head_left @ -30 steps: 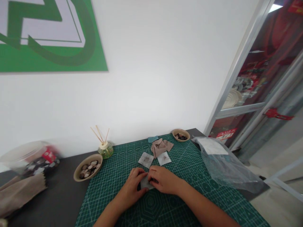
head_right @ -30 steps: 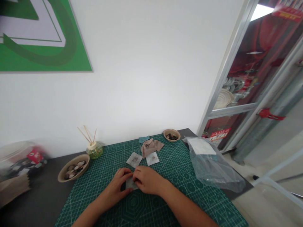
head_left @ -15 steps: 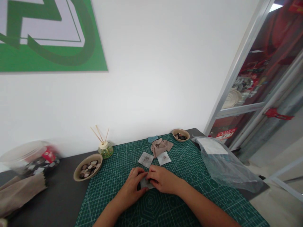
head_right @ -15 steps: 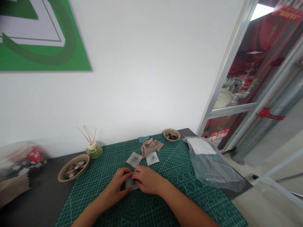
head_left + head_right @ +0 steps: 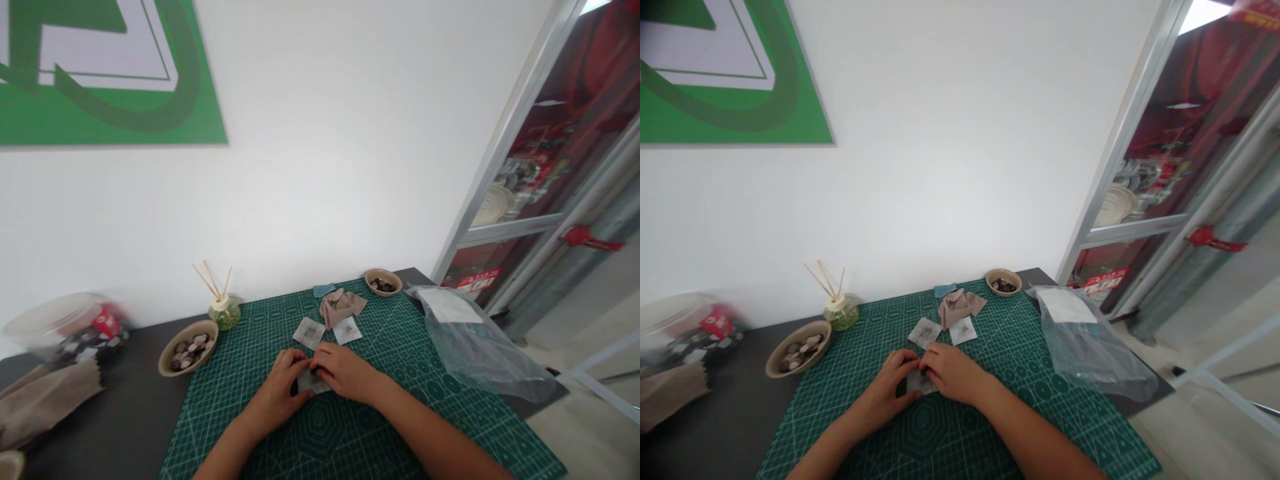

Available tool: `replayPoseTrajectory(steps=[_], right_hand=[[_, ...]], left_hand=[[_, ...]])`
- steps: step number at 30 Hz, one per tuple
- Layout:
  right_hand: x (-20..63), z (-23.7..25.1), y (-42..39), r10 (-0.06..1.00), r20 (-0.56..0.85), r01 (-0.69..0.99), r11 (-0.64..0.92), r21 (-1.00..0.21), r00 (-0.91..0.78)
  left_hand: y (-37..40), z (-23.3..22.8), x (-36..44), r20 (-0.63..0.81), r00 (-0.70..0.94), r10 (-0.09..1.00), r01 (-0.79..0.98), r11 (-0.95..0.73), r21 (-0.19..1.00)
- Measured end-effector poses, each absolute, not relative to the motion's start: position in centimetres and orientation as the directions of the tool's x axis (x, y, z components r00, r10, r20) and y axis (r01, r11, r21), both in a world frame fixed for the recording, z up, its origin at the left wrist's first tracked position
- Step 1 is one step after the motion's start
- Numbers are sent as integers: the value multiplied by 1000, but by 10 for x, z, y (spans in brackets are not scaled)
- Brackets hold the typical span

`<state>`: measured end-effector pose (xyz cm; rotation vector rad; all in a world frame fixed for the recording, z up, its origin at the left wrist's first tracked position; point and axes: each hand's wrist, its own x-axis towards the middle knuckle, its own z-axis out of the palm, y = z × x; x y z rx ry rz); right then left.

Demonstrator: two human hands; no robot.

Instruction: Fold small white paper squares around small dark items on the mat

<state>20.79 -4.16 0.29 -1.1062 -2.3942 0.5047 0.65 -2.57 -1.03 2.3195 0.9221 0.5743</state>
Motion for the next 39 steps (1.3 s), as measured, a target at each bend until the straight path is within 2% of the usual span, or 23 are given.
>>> replayPoseTrajectory(steps=[7,13,22,27,33,39], right_hand=[[214,8,-42,712,273,551,684,-478,-646],[216,11,-42,763,245,607,631,-484,-598],[214,8,-42,744,230,607,652,-455,-627],[212,7,-42,731,242,576,662,-480,-638],[212,6,-41,782,243,644,614,-456,-574],[210,7,-43,758,226,608,634,-478,-612]], left_hand=[[-26,-10,7,181,674,716,473,-607,639],[-26,-8,7,160,673,722,484,-593,644],[-25,-14,5,197,666,720,473,-611,635],[-26,-12,6,190,670,718,475,-611,633],[-25,-11,7,185,666,723,476,-603,640],[-26,-11,6,183,665,724,474,-598,647]])
